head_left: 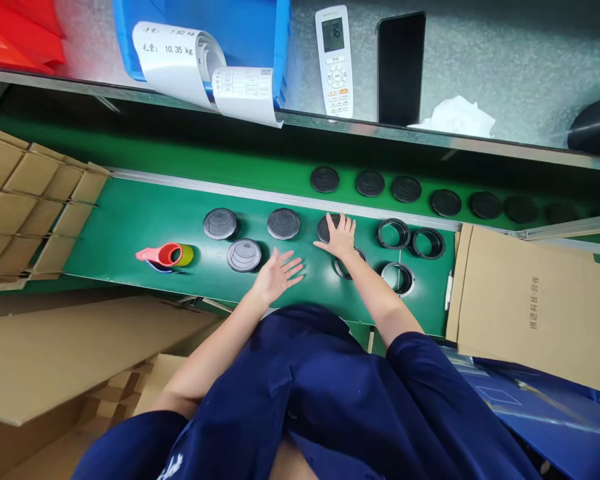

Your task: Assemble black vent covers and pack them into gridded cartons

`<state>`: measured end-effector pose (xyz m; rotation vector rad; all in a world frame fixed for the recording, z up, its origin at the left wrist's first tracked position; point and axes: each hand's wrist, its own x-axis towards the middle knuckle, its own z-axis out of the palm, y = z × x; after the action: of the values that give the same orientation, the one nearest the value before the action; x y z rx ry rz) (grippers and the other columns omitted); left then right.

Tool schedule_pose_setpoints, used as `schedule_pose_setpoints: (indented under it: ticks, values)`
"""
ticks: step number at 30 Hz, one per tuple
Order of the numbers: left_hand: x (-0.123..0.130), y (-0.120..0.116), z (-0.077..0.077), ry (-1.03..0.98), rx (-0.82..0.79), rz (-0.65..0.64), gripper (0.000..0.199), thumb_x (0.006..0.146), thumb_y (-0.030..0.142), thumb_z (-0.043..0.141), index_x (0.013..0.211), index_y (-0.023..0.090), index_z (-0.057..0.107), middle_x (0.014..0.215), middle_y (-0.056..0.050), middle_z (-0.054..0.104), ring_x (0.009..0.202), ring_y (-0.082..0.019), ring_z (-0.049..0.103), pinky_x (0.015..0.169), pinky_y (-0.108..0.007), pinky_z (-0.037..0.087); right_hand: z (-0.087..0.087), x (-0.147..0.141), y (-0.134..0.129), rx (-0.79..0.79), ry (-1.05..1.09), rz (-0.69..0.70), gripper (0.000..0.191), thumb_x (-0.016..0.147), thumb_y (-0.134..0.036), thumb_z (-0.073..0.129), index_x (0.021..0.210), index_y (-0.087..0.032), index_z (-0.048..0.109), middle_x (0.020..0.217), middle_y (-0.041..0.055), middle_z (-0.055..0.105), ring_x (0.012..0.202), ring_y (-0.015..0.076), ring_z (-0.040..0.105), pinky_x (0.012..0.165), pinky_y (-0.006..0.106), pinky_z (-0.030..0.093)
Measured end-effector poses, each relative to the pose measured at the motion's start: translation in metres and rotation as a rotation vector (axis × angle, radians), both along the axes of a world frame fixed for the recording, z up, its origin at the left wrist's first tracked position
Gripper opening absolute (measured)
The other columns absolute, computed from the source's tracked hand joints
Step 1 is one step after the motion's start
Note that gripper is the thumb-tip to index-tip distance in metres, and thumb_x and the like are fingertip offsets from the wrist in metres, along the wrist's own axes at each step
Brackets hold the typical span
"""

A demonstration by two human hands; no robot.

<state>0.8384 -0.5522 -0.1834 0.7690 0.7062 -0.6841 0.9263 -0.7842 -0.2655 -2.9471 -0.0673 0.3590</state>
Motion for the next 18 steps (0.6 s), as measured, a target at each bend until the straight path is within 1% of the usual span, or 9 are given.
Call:
schedule_pose_setpoints:
  ticks: [3, 7, 9, 11, 13, 14, 15, 16, 18]
  values:
    - [0.005, 0.014, -0.008, 0.051, 0.036, 0.013, 0.056, 0.099, 0.06, 0.05, 0.133, 0.017, 0.062, 0.145, -0.019, 0.059, 0.135, -0.032, 0.055, 0.113, -0.052, 0.045, 0.003, 0.007, 0.008, 0.014, 0.005, 0.026, 0.103, 0.089, -0.075, 0.055, 0.166, -0.016, 0.021, 0.17, 0.0264, 0.012, 0.155, 0.0476, 0.013, 0.121, 0.068, 0.007]
    - [0.014, 0.025, -0.023, 0.147, 0.095, -0.012, 0.052, 0.101, 0.057, 0.047, 0.127, 0.015, 0.064, 0.145, -0.02, 0.058, 0.133, -0.031, 0.058, 0.109, -0.047, 0.048, 0.013, 0.019, 0.018, 0.076, -0.144, 0.043, 0.082, 0.103, -0.062, 0.03, 0.167, -0.015, 0.012, 0.173, 0.0179, 0.004, 0.16, 0.0368, 0.002, 0.125, 0.061, 0.003]
    - [0.02, 0.026, -0.029, 0.18, 0.114, -0.023, 0.051, 0.102, 0.054, 0.046, 0.127, 0.014, 0.064, 0.145, -0.02, 0.059, 0.131, -0.03, 0.06, 0.108, -0.045, 0.05, 0.009, 0.023, 0.021, 0.094, -0.169, 0.062, 0.077, 0.105, -0.056, 0.028, 0.167, -0.012, 0.011, 0.173, 0.0172, 0.006, 0.16, 0.0322, 0.003, 0.127, 0.058, 0.001]
    - [0.028, 0.027, -0.035, 0.203, 0.108, -0.026, 0.05, 0.103, 0.052, 0.044, 0.127, 0.013, 0.064, 0.142, -0.021, 0.061, 0.128, -0.029, 0.062, 0.106, -0.043, 0.051, 0.0, 0.028, 0.025, 0.11, -0.093, 0.098, 0.074, 0.105, -0.051, 0.031, 0.166, -0.01, 0.018, 0.173, 0.0182, 0.012, 0.16, 0.0304, 0.008, 0.127, 0.056, 0.001]
    - [0.036, 0.029, -0.038, 0.211, 0.083, -0.015, 0.049, 0.103, 0.052, 0.046, 0.127, 0.013, 0.064, 0.138, -0.02, 0.064, 0.125, -0.028, 0.064, 0.103, -0.041, 0.053, -0.01, 0.044, 0.025, 0.136, -0.03, 0.106, 0.071, 0.105, -0.049, 0.034, 0.165, -0.012, 0.025, 0.172, 0.0179, 0.016, 0.159, 0.0306, 0.011, 0.127, 0.057, 0.004]
    - [0.04, 0.03, -0.039, 0.207, 0.067, -0.007, 0.048, 0.102, 0.052, 0.048, 0.126, 0.014, 0.065, 0.134, -0.02, 0.066, 0.123, -0.028, 0.065, 0.101, -0.04, 0.054, -0.012, 0.058, 0.023, 0.155, -0.034, 0.059, 0.07, 0.105, -0.049, 0.034, 0.164, -0.013, 0.027, 0.171, 0.018, 0.018, 0.159, 0.0313, 0.012, 0.127, 0.058, 0.007]
    - [0.043, 0.031, -0.04, 0.203, 0.051, -0.001, 0.046, 0.102, 0.05, 0.049, 0.125, 0.014, 0.066, 0.13, -0.019, 0.068, 0.121, -0.027, 0.066, 0.1, -0.039, 0.055, -0.013, 0.078, 0.02, 0.185, -0.057, -0.036, 0.068, 0.105, -0.049, 0.034, 0.162, -0.013, 0.031, 0.17, 0.0193, 0.022, 0.158, 0.0322, 0.016, 0.126, 0.058, 0.012]
    - [0.046, 0.032, -0.041, 0.201, 0.038, 0.002, 0.043, 0.101, 0.049, 0.051, 0.122, 0.014, 0.067, 0.126, -0.018, 0.07, 0.118, -0.027, 0.068, 0.098, -0.038, 0.056, -0.012, 0.102, 0.016, 0.242, -0.08, -0.173, 0.066, 0.105, -0.049, 0.035, 0.159, -0.011, 0.036, 0.167, 0.0221, 0.027, 0.155, 0.0333, 0.022, 0.125, 0.058, 0.019]
    - [0.051, 0.034, -0.041, 0.198, 0.019, 0.0, 0.036, 0.1, 0.044, 0.055, 0.117, 0.015, 0.069, 0.118, -0.016, 0.073, 0.112, -0.025, 0.07, 0.094, -0.036, 0.058, -0.007, 0.156, 0.007, 0.41, -0.074, -0.461, 0.06, 0.104, -0.049, 0.04, 0.145, -0.006, 0.05, 0.153, 0.0295, 0.044, 0.142, 0.0349, 0.043, 0.115, 0.054, 0.038]
